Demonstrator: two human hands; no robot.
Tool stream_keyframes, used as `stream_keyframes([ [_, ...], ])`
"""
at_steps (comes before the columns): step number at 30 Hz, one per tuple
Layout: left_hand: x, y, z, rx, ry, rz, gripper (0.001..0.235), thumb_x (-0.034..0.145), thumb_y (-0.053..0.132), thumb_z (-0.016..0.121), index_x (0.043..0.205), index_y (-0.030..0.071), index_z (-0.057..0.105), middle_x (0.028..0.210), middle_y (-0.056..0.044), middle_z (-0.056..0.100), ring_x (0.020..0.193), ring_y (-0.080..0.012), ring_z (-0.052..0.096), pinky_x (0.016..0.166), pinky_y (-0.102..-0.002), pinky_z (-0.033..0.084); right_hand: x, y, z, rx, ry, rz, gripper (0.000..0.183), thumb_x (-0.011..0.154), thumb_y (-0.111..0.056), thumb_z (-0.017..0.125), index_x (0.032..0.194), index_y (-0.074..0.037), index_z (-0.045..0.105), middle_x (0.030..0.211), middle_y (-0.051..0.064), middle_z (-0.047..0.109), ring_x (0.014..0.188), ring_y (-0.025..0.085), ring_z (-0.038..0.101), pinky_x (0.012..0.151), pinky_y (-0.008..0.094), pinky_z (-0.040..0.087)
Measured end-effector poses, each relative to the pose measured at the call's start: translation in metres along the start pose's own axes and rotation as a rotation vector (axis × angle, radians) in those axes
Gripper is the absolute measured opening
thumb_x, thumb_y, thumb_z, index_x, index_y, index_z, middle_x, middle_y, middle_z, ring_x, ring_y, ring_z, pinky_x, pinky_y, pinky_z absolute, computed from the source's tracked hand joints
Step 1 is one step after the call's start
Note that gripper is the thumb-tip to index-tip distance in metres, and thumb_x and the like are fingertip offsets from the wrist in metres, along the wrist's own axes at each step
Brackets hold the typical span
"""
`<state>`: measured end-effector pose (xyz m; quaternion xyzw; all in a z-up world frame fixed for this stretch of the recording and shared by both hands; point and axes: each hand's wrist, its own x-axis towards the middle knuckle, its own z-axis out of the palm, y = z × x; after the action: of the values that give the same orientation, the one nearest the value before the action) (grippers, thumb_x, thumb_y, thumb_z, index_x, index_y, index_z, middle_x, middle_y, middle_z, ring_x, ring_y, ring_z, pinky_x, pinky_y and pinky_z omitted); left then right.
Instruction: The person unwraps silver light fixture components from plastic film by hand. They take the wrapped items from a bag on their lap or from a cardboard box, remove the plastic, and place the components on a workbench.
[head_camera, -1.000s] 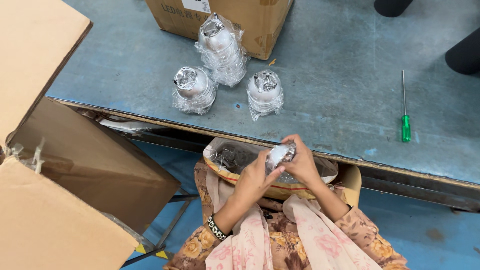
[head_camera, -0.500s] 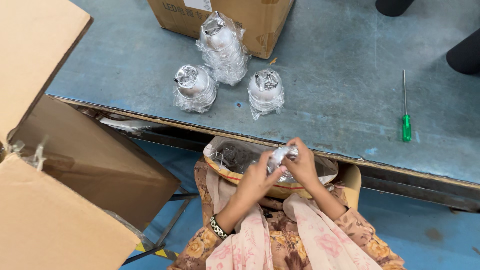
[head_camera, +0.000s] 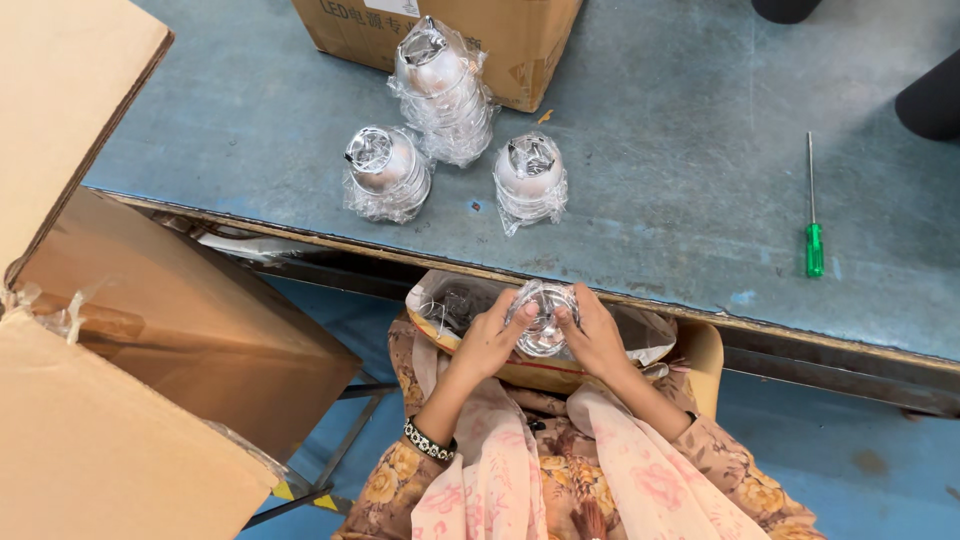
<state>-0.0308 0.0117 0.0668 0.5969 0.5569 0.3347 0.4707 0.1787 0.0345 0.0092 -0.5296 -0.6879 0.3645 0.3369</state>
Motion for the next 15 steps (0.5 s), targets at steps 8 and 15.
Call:
stream_keyframes([
  [8,0.004,-0.039,0.009,-0.166,0.047,0.167,0.052,0.107,0.046,0.049,0.132,0.002,0.064,0.117,-0.014,0.075,0.110,-0.0216,0.070,0.096,-0.034,0.051,0.012,-0.003,-0.051,0.909,-0.411,0.306,0.066,0.098,-0.067,0.041,0.113,-0.007,0.066,0.090,0.001,0.070,0.075,0.007,0.060,0.063,0.020,0.044],
  [15,-0.010,0.017,-0.005,0.040,0.226,0.037,0.054,0.094,0.046,0.064,0.133,0.008,0.058,0.114,-0.015,0.073,0.097,-0.0320,0.074,0.087,-0.040,0.056,-0.002,-0.050,-0.036,0.382,0.002,0.166,0.035,0.100,-0.034,0.062,0.116,-0.005,0.073,0.105,0.002,0.072,0.089,0.010,0.059,0.076,0.026,0.046],
])
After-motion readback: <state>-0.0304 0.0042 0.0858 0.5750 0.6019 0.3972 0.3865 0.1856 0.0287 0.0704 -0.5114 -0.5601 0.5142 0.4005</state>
